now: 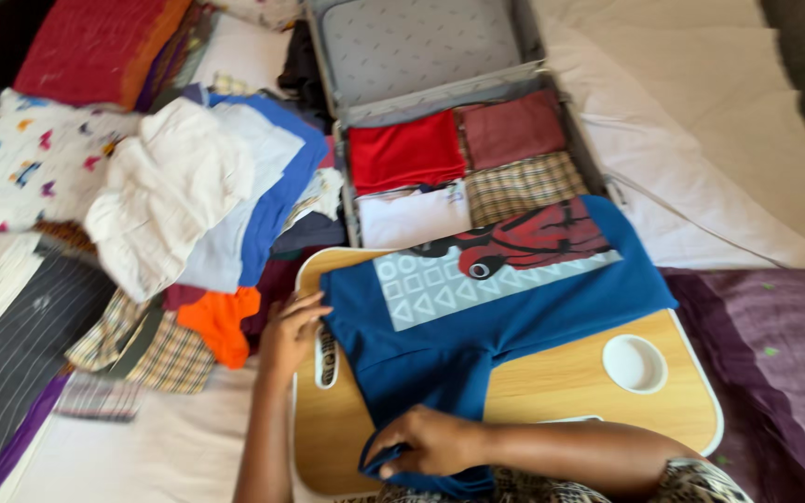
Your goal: The person folds several garments one by one on a small wooden folding board and places them into an open suitcase. Items handled include a red shirt, a pink shirt, a blue shirt with a graphic, and a white shirt.
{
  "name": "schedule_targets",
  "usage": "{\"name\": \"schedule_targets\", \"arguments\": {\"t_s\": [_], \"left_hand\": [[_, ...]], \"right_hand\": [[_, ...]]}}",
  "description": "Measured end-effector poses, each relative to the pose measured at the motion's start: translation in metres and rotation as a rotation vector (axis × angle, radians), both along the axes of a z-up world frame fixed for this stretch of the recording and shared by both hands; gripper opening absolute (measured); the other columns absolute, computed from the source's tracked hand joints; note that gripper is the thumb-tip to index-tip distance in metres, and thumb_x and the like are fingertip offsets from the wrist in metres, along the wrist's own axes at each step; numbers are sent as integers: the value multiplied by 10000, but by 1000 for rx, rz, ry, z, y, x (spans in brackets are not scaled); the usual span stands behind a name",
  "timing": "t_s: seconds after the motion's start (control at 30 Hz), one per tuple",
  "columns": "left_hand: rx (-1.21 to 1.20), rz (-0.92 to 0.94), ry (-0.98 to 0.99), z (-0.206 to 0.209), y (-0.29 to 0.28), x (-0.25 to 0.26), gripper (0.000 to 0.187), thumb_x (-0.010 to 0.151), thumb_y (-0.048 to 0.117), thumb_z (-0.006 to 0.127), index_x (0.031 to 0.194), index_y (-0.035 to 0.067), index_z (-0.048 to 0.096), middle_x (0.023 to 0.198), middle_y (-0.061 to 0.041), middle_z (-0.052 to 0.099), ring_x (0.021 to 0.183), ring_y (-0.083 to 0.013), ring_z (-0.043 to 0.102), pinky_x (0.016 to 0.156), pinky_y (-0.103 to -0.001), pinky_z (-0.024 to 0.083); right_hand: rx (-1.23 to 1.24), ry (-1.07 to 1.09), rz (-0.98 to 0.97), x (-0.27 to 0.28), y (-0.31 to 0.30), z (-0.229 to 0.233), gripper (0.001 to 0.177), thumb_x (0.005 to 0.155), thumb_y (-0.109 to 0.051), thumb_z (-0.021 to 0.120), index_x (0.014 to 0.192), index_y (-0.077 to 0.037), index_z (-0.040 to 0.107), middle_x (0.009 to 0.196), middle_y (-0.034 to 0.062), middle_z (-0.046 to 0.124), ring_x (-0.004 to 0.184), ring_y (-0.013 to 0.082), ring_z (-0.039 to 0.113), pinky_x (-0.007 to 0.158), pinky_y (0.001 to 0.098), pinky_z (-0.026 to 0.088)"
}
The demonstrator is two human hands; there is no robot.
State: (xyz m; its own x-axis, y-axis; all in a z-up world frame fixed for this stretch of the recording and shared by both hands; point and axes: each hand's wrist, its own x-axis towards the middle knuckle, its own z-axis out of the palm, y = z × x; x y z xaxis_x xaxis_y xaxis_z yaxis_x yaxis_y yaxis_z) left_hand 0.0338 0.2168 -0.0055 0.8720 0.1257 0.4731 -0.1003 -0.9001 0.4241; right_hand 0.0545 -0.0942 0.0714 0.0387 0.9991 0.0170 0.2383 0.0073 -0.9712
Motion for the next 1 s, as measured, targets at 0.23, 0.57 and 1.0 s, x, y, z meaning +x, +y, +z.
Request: {"name": "schedule_targets", "arguments": {"t_s": [0.23, 0.57, 1.0], "left_hand": [[-1024, -681, 446, -7, -76, -12, 557, 1009, 502, 504, 1304, 68, 689, 1347, -127, 706, 1291, -266, 654, 1051, -406, 515], [-1348, -37, 664, -120, -95, -38, 654, 992, 549, 508, 1283, -12, 678, 1123, -68, 722, 1009, -152, 670, 932, -334, 524], [-978, 37, 289, -26, -137, -37, 960, 871, -17, 698, 1622, 188, 138, 1636, -142, 345, 1504, -235, 367, 1155, -327, 355]], "right_hand": [[-5, -168, 313, 30, -13, 23, 282, 972, -146, 724, 1238, -51, 713, 1179, 151, 739, 1109, 316, 699, 951, 405, 537], [-385, 171, -641, 224, 39, -59, 668, 989, -602, 421, 1500, -176, 479, 1187, 150, 710, 934, 205, 706, 736, 357, 537], [-366, -207, -704, 143, -23, -106, 948, 778, -228, 823, 1577, -206, 315, 1112, 205, 679, 1046, 285, 674, 859, 421, 545]]}}
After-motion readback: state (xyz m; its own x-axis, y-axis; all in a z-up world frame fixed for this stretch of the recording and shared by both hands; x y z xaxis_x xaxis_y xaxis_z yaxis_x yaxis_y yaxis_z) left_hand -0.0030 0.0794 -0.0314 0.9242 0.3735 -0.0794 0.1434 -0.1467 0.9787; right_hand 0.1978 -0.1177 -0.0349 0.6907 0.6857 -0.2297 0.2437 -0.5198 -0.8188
